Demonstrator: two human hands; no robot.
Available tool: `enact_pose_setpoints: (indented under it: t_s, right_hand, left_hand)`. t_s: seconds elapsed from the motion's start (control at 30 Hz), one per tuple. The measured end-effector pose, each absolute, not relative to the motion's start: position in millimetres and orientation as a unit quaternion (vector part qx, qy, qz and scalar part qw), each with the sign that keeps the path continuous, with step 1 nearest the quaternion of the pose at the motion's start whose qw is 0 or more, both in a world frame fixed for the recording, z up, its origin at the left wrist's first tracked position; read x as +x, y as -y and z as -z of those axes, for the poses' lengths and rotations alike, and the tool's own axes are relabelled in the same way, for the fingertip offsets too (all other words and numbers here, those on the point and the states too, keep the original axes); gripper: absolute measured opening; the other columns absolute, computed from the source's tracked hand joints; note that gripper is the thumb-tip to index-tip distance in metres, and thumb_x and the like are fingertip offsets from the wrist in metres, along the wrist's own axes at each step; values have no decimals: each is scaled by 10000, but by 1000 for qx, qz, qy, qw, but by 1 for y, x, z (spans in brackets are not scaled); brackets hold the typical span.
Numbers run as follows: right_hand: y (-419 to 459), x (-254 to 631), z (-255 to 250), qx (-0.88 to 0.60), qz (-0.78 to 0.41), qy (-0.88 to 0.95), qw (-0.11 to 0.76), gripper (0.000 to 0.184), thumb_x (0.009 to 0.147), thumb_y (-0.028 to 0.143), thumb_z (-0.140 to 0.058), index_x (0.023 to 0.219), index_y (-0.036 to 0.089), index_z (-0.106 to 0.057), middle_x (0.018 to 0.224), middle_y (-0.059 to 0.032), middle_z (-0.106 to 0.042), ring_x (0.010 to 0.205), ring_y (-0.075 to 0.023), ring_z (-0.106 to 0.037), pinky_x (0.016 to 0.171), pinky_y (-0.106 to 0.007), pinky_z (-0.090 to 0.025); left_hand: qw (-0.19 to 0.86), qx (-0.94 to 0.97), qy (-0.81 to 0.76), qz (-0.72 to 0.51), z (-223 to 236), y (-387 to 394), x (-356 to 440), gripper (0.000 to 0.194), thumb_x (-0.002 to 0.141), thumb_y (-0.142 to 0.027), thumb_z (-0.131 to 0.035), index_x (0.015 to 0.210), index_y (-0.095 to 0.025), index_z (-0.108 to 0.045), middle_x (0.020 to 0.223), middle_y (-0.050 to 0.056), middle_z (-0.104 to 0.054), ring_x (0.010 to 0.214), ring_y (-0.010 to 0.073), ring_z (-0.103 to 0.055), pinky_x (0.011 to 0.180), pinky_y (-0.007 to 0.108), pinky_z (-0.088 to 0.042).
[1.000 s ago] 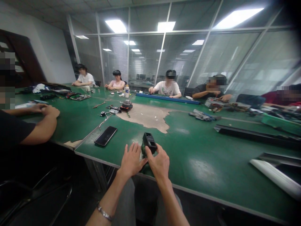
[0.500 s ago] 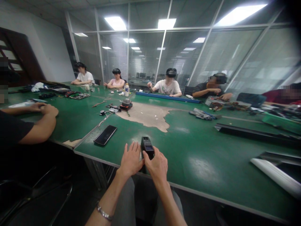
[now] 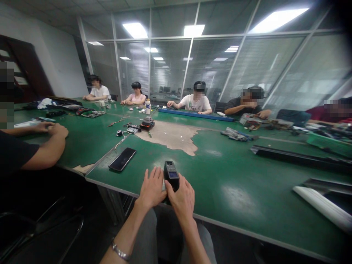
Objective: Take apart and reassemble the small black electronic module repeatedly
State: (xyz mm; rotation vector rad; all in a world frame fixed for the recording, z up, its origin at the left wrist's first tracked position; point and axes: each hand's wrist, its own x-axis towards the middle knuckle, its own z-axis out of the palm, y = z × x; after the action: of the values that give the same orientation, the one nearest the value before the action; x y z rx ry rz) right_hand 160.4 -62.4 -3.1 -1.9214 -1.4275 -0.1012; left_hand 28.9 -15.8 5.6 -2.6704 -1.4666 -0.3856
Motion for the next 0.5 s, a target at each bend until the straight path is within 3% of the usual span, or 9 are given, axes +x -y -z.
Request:
enact_pose_setpoints:
  t_s: [0.33, 0.5]
  right_hand:
    - [56, 158, -4, -747, 20, 533, 397, 400, 818, 498, -615, 1072, 191, -650, 1032, -109, -694, 1003, -264, -623, 918, -378, -404]
    - [53, 159, -11, -716, 1, 539, 443, 380, 829, 465, -600, 1076, 181, -655, 1031, -106, -704, 991, -247, -632, 913, -369, -416]
  left_hand:
    - [32, -870, 473, 137, -4, 14, 29, 629, 965, -454, -334, 1498, -120, -369, 1563, 135, -360, 1454, 316, -256, 1185, 550, -159]
    - [28, -871, 470, 139, -2, 13, 28, 644, 964, -509, -366, 1502, -155, -365, 1568, 134, -349, 1453, 327, -258, 1176, 568, -166]
